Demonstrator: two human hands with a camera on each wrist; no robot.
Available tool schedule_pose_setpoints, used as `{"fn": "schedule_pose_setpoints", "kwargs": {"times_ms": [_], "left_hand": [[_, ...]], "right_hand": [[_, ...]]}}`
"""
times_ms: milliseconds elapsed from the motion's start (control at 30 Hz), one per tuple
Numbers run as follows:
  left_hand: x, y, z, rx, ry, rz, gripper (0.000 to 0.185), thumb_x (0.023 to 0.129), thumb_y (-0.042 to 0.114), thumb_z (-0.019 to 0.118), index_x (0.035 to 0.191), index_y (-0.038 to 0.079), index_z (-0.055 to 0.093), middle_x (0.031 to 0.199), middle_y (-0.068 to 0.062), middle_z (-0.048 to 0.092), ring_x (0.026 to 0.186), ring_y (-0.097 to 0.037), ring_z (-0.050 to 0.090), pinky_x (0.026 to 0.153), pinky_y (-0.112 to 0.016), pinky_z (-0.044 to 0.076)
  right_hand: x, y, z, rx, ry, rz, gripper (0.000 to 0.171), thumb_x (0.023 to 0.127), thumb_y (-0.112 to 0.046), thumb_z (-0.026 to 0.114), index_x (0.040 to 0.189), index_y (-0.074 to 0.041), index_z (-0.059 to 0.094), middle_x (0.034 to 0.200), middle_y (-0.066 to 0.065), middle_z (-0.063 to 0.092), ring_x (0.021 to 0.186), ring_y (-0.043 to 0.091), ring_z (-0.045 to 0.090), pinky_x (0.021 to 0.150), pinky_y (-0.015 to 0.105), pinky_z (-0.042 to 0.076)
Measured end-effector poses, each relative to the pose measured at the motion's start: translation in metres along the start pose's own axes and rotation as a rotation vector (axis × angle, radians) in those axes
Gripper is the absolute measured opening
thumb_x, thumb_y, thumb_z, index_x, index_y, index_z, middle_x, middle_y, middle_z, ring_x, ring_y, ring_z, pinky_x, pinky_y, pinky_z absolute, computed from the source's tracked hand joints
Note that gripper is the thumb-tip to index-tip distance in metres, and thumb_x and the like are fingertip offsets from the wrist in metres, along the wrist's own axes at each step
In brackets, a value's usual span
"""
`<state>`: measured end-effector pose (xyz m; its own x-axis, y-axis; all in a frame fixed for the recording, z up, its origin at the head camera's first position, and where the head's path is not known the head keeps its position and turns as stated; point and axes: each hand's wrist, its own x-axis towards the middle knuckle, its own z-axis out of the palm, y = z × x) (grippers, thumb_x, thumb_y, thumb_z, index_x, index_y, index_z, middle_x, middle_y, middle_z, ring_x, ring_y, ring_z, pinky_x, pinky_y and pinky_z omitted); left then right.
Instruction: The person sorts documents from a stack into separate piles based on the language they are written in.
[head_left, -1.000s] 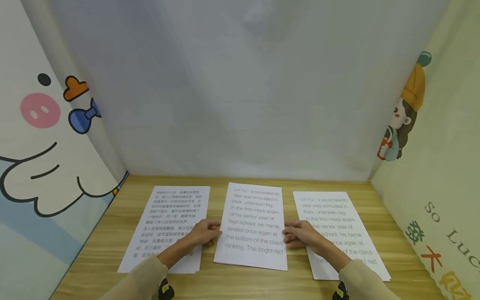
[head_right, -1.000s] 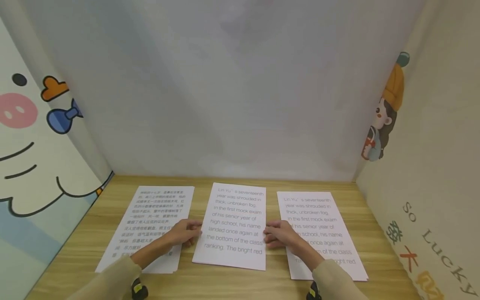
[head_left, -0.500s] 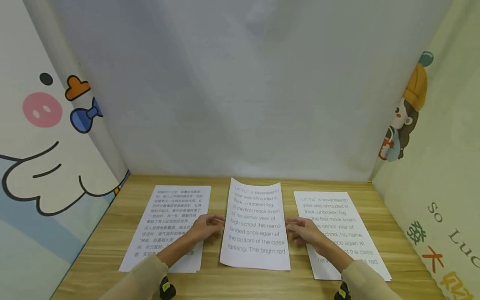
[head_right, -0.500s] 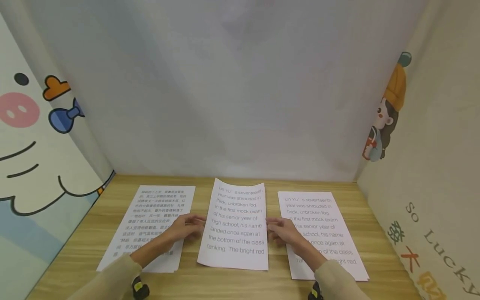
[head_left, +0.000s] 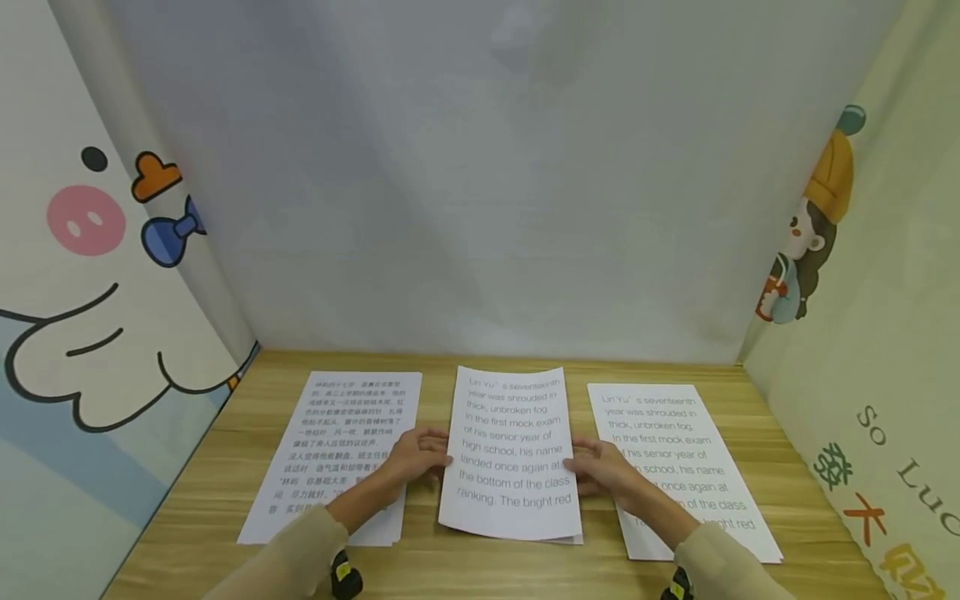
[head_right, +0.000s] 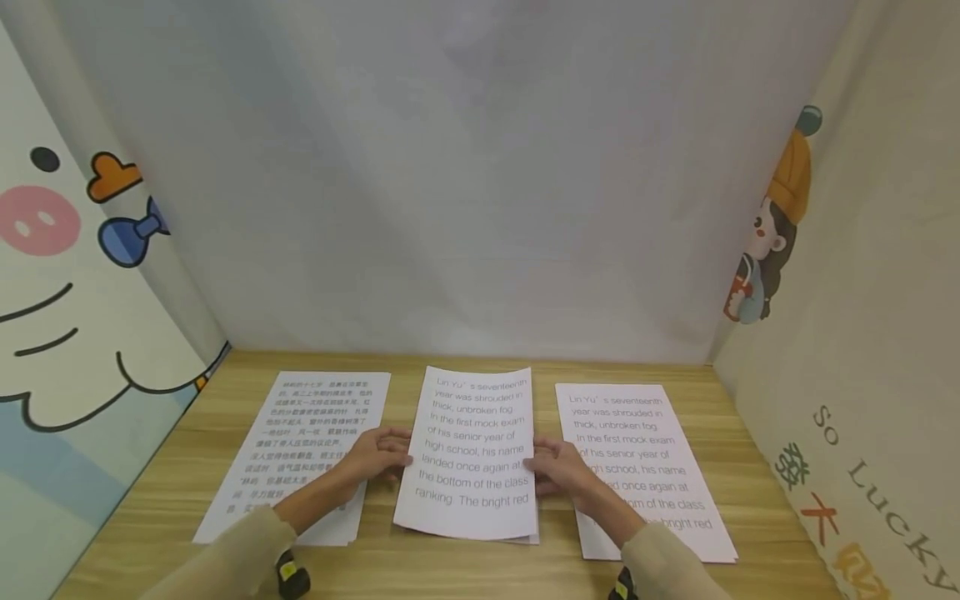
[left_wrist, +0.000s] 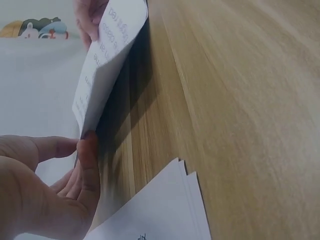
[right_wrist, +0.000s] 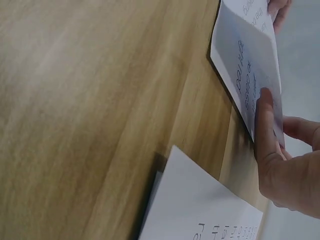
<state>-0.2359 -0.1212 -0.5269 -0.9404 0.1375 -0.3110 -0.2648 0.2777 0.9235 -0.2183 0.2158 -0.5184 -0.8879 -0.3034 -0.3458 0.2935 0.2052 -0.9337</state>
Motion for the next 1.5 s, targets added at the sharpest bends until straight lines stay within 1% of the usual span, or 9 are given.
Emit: {"fn": "schedule_pose_setpoints", "kwargs": {"times_ms": [100,267,433,733,833,933,1100,1333,1500], "left_hand": [[-0.001,0.001,0.000,0.021,0.008,-0.009,0.048,0.086,0.000,0.073,0.133,-0.001,0.060,0.110,-0.016,0.074,0.081,-0.018,0.070,0.066,-0.031,0.060],[-0.004,0.003,-0.002,0.054,0.017,-0.011,0.042,0.089,0.002,0.071,0.130,0.000,0.064,0.111,-0.014,0.071,0.081,-0.017,0.070,0.068,-0.030,0.060],[-0.004,0.002,-0.004,0.049,0.017,-0.019,0.039,0.092,0.007,0.066,0.131,-0.001,0.063,0.109,-0.012,0.068,0.082,-0.017,0.067,0.070,-0.029,0.059],[0.000,0.006,-0.004,0.047,0.029,-0.063,0.039,0.098,0.013,0.060,0.134,-0.002,0.061,0.102,-0.010,0.069,0.080,-0.015,0.065,0.071,-0.027,0.059],[0.000,0.008,-0.003,0.012,0.034,-0.051,0.039,0.097,0.011,0.061,0.134,-0.002,0.060,0.105,-0.011,0.071,0.079,-0.014,0.065,0.071,-0.027,0.059],[0.000,0.010,0.000,-0.022,0.036,-0.010,0.040,0.095,0.008,0.063,0.134,-0.002,0.059,0.107,-0.012,0.072,0.078,-0.014,0.065,0.071,-0.028,0.059],[0.000,0.016,0.012,-0.064,0.019,0.047,0.040,0.093,0.005,0.065,0.133,-0.001,0.059,0.102,-0.012,0.072,0.078,-0.015,0.065,0.071,-0.029,0.059],[0.002,0.026,0.035,-0.088,-0.024,0.086,0.040,0.092,0.004,0.065,0.131,-0.002,0.058,0.099,-0.011,0.068,0.077,-0.015,0.066,0.069,-0.028,0.060],[0.002,0.033,0.057,-0.106,-0.053,0.102,0.038,0.092,0.002,0.066,0.129,-0.003,0.057,0.097,-0.010,0.067,0.074,-0.014,0.067,0.067,-0.026,0.060]], "right_hand": [[0.000,0.000,0.001,-0.008,0.014,0.007,0.066,0.101,-0.010,0.057,0.155,0.011,0.025,0.130,0.025,0.067,0.102,0.024,0.074,0.085,0.038,0.064],[-0.002,-0.007,0.002,-0.001,0.032,0.005,0.066,0.101,-0.008,0.055,0.155,0.011,0.022,0.133,0.028,0.064,0.104,0.026,0.074,0.086,0.038,0.063],[-0.004,-0.013,0.000,0.014,0.011,-0.003,0.067,0.102,-0.009,0.054,0.157,0.010,0.019,0.134,0.028,0.064,0.108,0.027,0.073,0.089,0.038,0.063],[-0.006,-0.019,-0.003,0.044,-0.006,-0.026,0.069,0.103,-0.011,0.056,0.157,0.009,0.019,0.130,0.022,0.067,0.106,0.021,0.072,0.088,0.035,0.060],[-0.007,-0.019,-0.005,0.053,-0.007,-0.031,0.068,0.102,-0.011,0.056,0.157,0.009,0.021,0.129,0.021,0.067,0.106,0.021,0.072,0.088,0.035,0.061],[-0.010,-0.019,-0.008,0.051,-0.004,-0.034,0.068,0.102,-0.011,0.055,0.157,0.008,0.019,0.131,0.022,0.066,0.108,0.022,0.072,0.089,0.036,0.061],[-0.018,-0.020,-0.018,0.030,0.016,-0.019,0.069,0.104,-0.014,0.055,0.159,0.005,0.018,0.132,0.018,0.066,0.107,0.020,0.071,0.088,0.035,0.061],[-0.029,-0.019,-0.034,0.009,0.075,0.003,0.067,0.104,-0.020,0.055,0.158,0.005,0.024,0.131,0.015,0.067,0.107,0.018,0.071,0.089,0.036,0.062],[-0.039,-0.013,-0.053,0.020,0.153,0.040,0.067,0.104,-0.023,0.057,0.156,0.008,0.027,0.120,0.006,0.072,0.102,0.015,0.072,0.086,0.033,0.062]]}}
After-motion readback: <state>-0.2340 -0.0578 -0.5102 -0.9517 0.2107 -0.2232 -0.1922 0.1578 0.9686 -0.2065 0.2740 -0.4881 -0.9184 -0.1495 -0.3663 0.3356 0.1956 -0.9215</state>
